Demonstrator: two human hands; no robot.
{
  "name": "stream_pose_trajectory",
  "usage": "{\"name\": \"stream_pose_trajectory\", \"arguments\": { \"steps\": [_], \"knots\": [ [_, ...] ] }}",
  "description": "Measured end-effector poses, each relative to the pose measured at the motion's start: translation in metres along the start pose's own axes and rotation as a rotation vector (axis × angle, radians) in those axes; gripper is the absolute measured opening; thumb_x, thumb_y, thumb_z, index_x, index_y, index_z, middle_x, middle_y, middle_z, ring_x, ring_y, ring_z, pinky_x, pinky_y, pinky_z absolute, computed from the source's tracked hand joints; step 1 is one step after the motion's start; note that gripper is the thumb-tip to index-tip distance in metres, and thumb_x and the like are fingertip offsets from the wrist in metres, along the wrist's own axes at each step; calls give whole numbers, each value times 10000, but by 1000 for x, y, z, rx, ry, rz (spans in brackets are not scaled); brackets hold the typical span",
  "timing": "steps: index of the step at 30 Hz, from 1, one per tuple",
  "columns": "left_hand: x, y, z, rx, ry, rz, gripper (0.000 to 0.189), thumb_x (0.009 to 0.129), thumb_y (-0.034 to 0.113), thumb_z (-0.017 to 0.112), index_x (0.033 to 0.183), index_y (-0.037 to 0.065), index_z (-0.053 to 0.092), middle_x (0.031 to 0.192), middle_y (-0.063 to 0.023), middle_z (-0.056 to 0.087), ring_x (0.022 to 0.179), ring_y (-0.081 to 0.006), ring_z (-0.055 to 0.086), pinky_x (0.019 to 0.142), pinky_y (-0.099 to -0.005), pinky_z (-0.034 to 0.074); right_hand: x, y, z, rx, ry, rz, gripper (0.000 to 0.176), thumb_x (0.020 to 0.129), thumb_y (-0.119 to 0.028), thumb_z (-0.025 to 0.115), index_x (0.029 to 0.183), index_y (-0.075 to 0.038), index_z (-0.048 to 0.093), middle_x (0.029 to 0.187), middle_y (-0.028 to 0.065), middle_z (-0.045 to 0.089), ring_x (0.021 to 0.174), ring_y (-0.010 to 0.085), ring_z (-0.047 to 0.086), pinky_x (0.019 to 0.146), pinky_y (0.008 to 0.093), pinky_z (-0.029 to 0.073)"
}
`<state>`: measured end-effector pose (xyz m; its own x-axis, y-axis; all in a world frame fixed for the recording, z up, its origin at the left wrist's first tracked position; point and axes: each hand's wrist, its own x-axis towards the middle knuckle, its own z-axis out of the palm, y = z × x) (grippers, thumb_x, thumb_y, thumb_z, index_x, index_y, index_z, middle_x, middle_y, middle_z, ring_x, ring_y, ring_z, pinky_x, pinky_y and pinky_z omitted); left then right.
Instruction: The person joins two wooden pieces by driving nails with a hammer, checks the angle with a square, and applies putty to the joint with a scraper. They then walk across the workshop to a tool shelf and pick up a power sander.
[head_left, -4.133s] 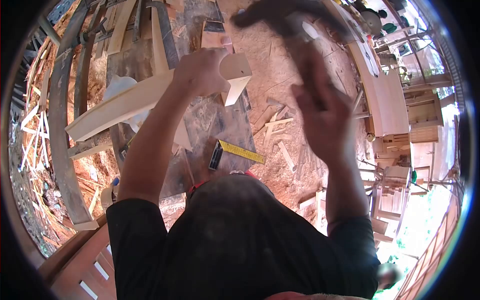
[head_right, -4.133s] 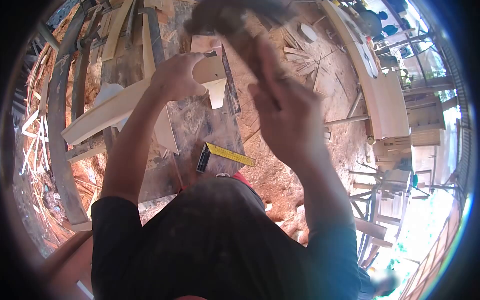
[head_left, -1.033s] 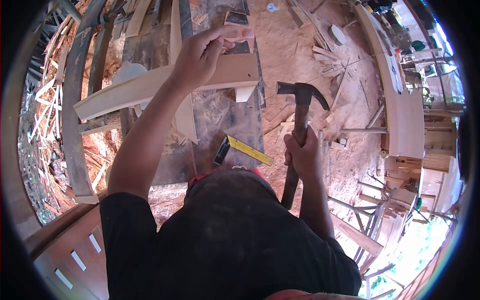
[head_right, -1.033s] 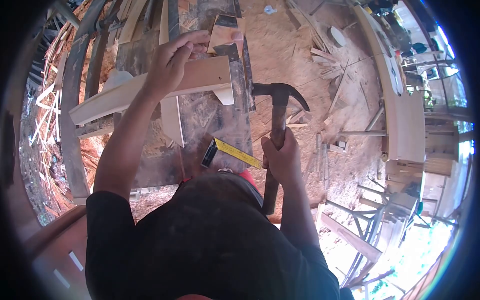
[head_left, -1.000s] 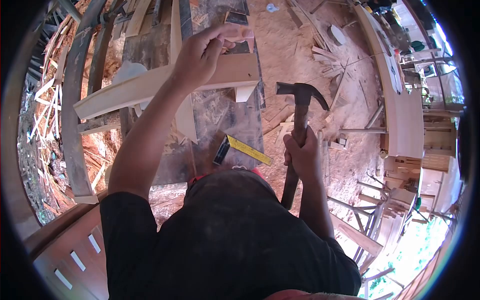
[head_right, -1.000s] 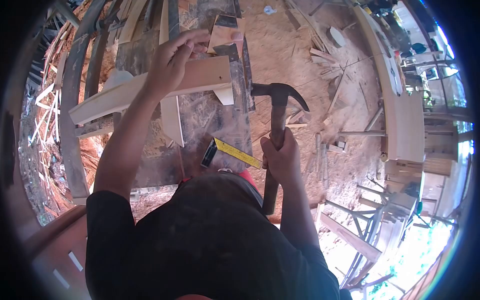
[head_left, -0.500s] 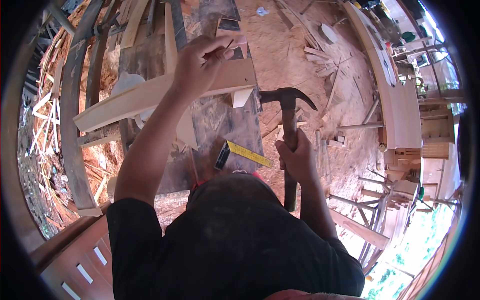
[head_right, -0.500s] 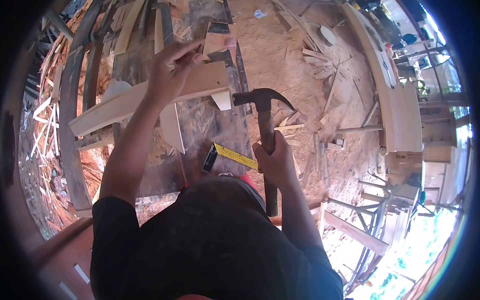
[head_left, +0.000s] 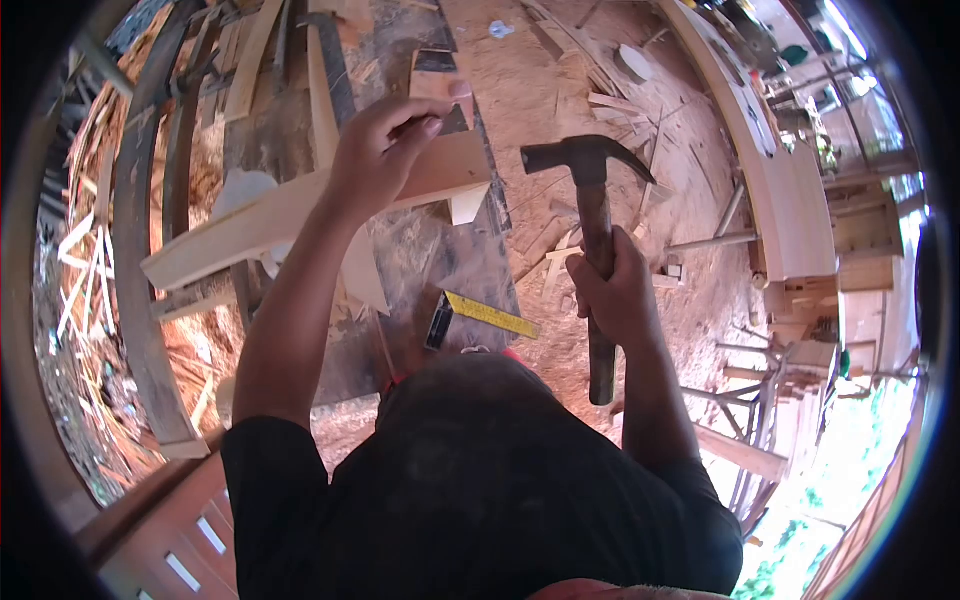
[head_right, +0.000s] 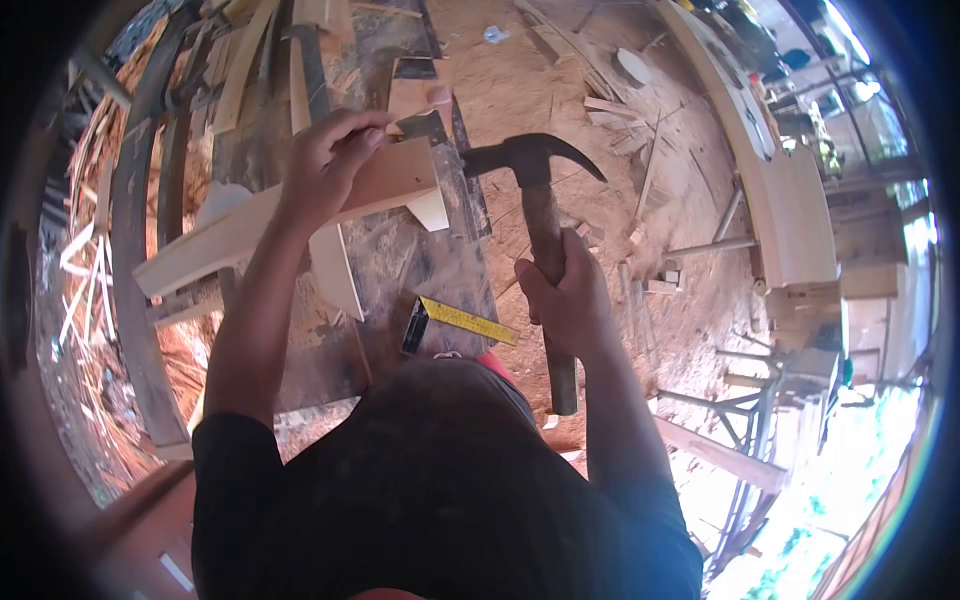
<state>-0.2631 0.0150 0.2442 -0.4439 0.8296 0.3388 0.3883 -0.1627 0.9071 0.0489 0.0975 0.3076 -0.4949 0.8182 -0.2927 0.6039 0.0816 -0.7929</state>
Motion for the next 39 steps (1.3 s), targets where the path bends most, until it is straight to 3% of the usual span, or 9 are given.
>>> {"name": "stream_pose_trajectory", "arguments": {
  "steps": [3,10,15,18,22,29,32,36,39],
  "knots": [
    [4,-6,6,113,89,233,202,998,63,678,1180,61,767,1084,-88,717,921,-136,699,813,-279,545,-4,-18,-4,27,27,-24,295,934,-202,741,996,-20,518,711,56,570,564,129,593,519,329,483],
    [10,-3,11,-7,-55,-61,233,1073,216,632,1145,14,724,1062,-49,744,1014,-129,693,939,-281,518,9,13,-9,83,-19,-71,267,947,-157,732,1073,-19,542,751,18,561,565,81,555,514,295,464],
    [16,-7,15,38,-44,-28,205,1068,189,632,1098,16,739,991,-35,753,940,-103,687,875,-264,524,15,24,-19,65,4,-69,275,953,-143,730,1105,-11,543,763,17,567,570,82,552,513,287,459],
    [17,-4,17,55,-25,-22,164,1054,145,638,1068,25,749,939,-32,758,898,-94,684,840,-259,524,17,9,-28,112,25,-48,316,936,-209,743,1022,5,527,707,100,584,603,165,602,568,365,479],
    [15,5,14,97,-50,-73,190,1052,181,639,1073,22,740,985,-17,747,953,-81,667,895,-256,503,16,-24,-40,78,3,-32,323,947,-192,743,1135,-10,553,787,45,603,624,102,583,563,313,475],
    [16,6,13,144,-35,-45,162,1019,159,657,1050,26,744,924,-52,762,880,-114,689,848,-286,519,22,-65,-42,-168,101,-358,523,929,-177,765,1375,-22,538,846,90,681,726,129,641,669,309,507],
    [16,-7,15,175,23,29,186,991,183,704,1088,34,758,973,-136,778,888,-264,752,805,-365,554,18,-97,-40,-240,147,-458,630,895,-127,796,1449,-36,512,872,92,701,795,138,651,730,301,512],
    [15,-6,13,178,-15,23,182,1020,164,659,1077,14,745,923,-101,767,881,-184,717,836,-322,531,19,-127,-37,-287,206,-729,688,899,-62,785,1527,-76,504,1067,152,751,982,170,718,860,319,558],
    [16,-7,13,182,-2,41,179,1007,159,677,1083,15,751,925,-117,767,874,-206,720,821,-333,538,27,-142,-29,-343,187,-862,750,916,-96,781,1591,-134,456,1040,92,751,857,122,672,735,280,530]
  ]
}}
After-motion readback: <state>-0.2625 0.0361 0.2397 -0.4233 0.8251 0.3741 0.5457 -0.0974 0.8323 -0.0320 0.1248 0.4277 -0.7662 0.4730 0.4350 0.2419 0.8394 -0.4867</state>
